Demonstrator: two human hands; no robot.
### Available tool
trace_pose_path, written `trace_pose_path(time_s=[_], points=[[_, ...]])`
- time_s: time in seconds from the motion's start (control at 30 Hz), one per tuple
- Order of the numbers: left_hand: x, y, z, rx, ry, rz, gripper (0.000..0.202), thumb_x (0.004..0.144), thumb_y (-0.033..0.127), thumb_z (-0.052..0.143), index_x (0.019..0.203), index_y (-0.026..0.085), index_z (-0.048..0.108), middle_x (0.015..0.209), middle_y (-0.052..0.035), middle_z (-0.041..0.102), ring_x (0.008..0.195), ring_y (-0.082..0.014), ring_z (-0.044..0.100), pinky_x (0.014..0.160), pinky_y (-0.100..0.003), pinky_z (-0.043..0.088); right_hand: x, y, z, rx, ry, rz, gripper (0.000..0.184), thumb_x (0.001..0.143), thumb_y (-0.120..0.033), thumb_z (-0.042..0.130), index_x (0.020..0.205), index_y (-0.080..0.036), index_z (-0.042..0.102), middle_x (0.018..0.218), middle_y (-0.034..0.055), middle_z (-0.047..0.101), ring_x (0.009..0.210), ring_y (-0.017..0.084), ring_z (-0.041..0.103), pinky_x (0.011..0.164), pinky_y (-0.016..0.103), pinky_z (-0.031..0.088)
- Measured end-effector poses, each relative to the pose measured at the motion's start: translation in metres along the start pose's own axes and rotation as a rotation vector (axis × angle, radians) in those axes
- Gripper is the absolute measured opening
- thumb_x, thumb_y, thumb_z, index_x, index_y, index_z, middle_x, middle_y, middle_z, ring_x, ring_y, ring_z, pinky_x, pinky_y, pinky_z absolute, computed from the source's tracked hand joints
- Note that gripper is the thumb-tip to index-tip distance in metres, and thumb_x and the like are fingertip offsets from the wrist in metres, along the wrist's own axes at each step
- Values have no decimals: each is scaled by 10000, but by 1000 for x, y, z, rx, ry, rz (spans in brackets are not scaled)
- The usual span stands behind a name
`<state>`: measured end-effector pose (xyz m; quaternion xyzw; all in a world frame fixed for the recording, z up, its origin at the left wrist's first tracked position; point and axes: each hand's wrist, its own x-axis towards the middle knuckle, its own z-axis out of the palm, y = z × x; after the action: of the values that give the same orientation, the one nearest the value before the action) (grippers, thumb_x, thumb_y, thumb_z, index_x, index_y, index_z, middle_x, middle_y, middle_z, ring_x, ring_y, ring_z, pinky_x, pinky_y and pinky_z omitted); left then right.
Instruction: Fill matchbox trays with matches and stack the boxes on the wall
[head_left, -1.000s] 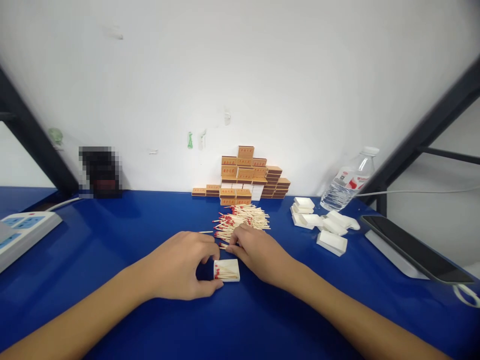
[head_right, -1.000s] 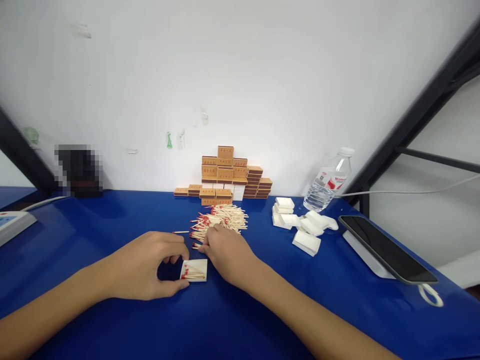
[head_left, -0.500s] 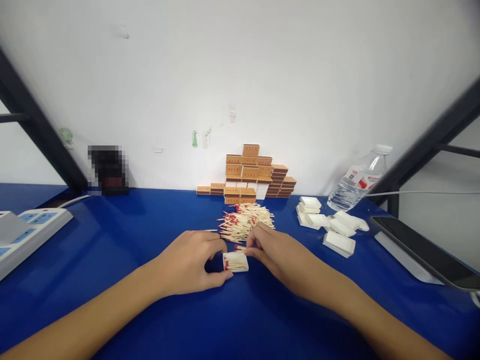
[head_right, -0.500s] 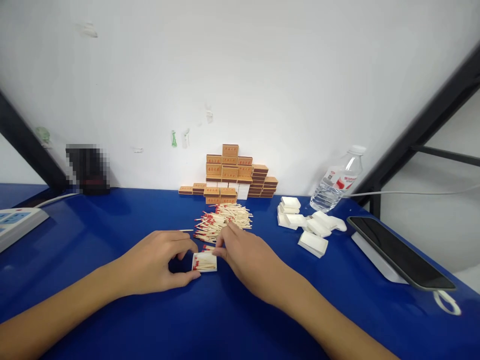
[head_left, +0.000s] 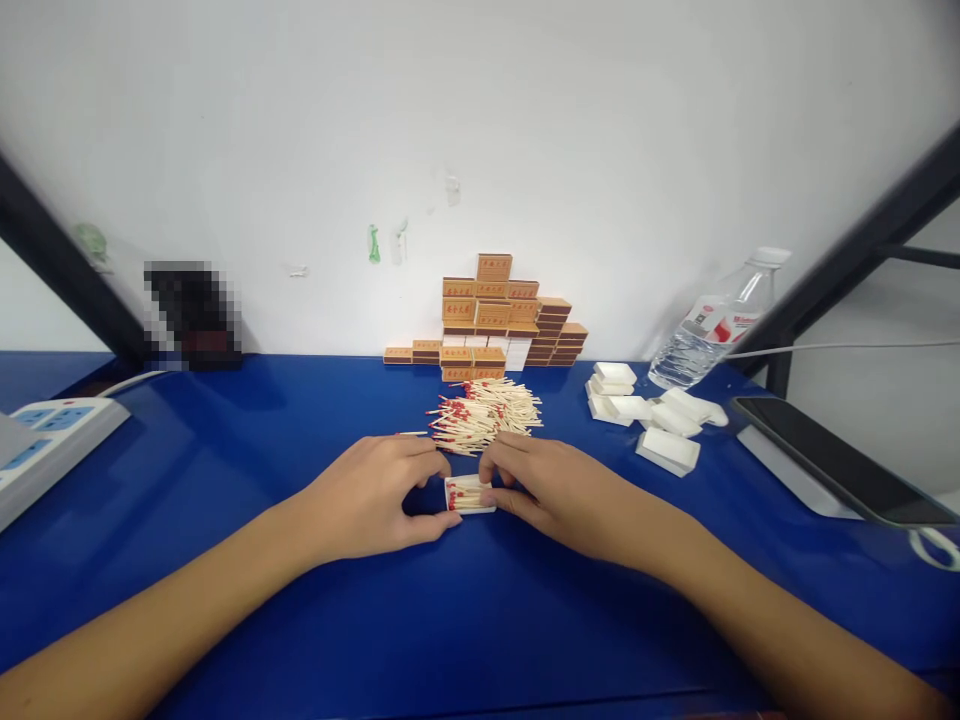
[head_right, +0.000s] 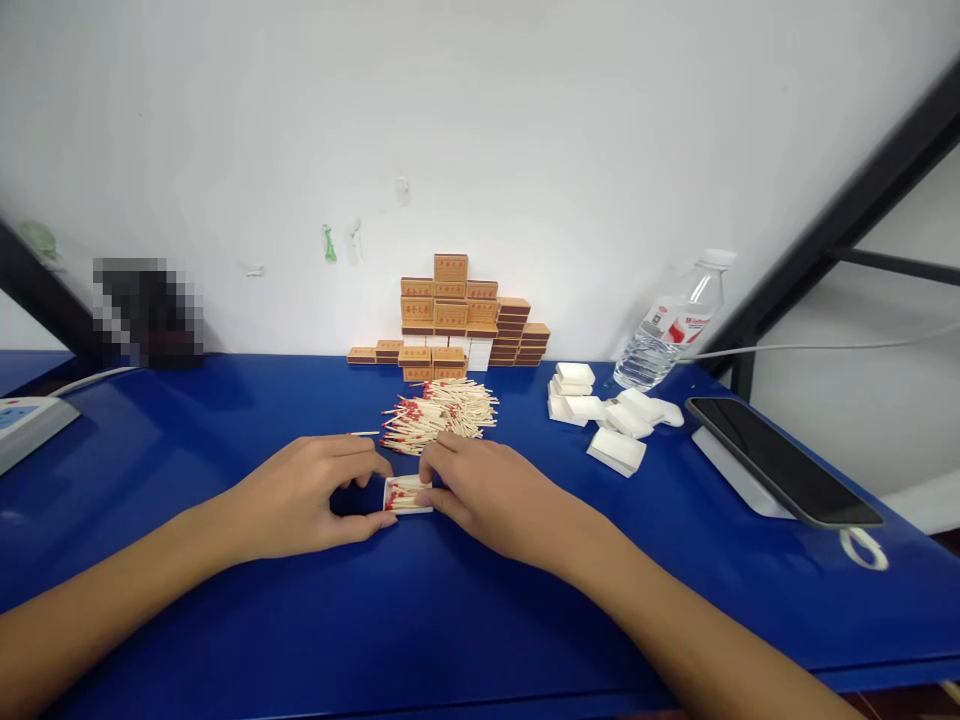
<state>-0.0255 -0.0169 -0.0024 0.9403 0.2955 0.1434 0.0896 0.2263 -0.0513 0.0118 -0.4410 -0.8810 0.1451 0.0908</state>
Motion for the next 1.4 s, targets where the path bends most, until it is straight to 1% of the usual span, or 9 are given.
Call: trace_pose_path(time_s=[0.17,0.33,0.43,0.7,0.93,1.03,1.13,1.27,1.4], points=[[-1,0,0,17,-7,-10,225,931,415,694,963,193,695,861,-12,687,757,-181,631,664,-315,443,5,-1,3,68,4,-13,116,1043,-151,563,943,-191,605,966,32,694,826,165,608,729,295,408],[0,0,1,22,-10,-1,248,944,437,695,1001,196,704,871,-6,694,774,-184,639,677,-318,451,8,0,12,121,116,-3,128,1051,-228,590,933,-194,627,908,28,680,797,164,597,713,293,403],[0,-1,1,26,-15,-3,248,947,439,691,1006,199,702,879,-7,694,796,-191,647,694,-321,456,7,1,15,128,146,-40,113,1030,-191,599,920,-196,624,943,33,673,807,160,596,724,294,415],[0,-1,1,18,-6,11,240,952,437,679,965,197,687,845,-6,687,787,-187,644,690,-315,451,6,3,13,134,121,-82,118,1030,-189,596,924,-197,647,976,34,668,818,152,589,725,296,427],[0,-2,-1,-6,-15,18,223,934,434,696,971,214,691,849,5,681,783,-176,639,693,-308,450,7,3,12,118,134,-121,131,1016,-143,588,922,-187,668,921,25,660,795,143,579,709,282,410],[0,-3,-3,-31,-3,17,261,919,460,710,1020,219,703,855,7,675,768,-167,632,677,-300,448,8,6,11,131,207,-109,115,1001,-150,622,921,-191,692,826,1,628,735,133,546,682,275,394],[2,-9,-7,-27,69,-32,323,941,492,677,1112,220,709,856,3,666,744,-164,618,668,-301,448,12,15,13,116,324,-62,89,1003,-175,633,945,-189,699,778,-8,596,708,136,524,669,277,387],[3,-29,-10,126,215,-127,254,1006,371,567,1135,207,711,892,-32,673,832,-204,622,747,-341,476,20,27,21,71,353,-40,23,977,-169,672,978,-190,681,885,13,629,759,144,553,697,280,403],[5,-48,-9,279,178,-151,216,992,324,561,1070,199,719,1028,-84,675,975,-268,606,849,-411,496,25,30,27,47,307,-14,51,981,-192,684,939,-195,655,928,28,632,813,162,572,719,287,407]])
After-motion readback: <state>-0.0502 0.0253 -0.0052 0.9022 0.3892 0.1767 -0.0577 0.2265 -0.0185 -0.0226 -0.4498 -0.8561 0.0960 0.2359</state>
